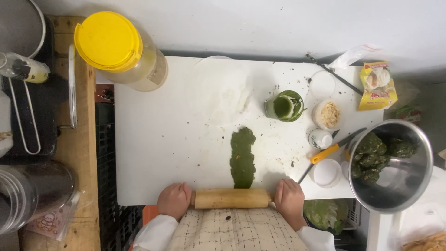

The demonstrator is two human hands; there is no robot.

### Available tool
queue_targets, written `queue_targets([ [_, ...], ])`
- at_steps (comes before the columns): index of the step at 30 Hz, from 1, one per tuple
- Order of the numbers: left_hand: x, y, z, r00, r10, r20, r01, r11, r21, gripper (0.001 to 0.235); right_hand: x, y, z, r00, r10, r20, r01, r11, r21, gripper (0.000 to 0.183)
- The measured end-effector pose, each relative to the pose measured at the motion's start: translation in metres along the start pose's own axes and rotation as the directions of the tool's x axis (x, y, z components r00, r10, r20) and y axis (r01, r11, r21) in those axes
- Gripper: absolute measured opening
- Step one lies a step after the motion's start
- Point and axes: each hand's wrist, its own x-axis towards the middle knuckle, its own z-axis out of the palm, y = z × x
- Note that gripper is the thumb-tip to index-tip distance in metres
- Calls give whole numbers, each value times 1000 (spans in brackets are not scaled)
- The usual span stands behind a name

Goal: Prepare and shape green mochi or rice cakes by rolling, cutting, and filling them.

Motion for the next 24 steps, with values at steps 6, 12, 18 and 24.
queue_targets([
  [6, -14, -5, -8, 976, -170, 134, 163, 985, 57, 45, 74, 1, -21, 971, 225, -79, -205, 958, 202, 34],
  [12, -12, 4, -30, 967, -233, 102, 227, 971, 67, 47, 205, -26, -49, 983, -58, -173, 100, 963, 249, 130],
  [18, -26, 4, -24, 934, -347, 87, 340, 936, 87, 50, 238, -63, -56, 1000, -14, 18, 11, 988, 154, 114],
  [24, -38, 13, -9, 921, -390, -9, 390, 920, 37, 47, 243, -165, -33, 945, -310, 102, 287, 938, 196, 107],
])
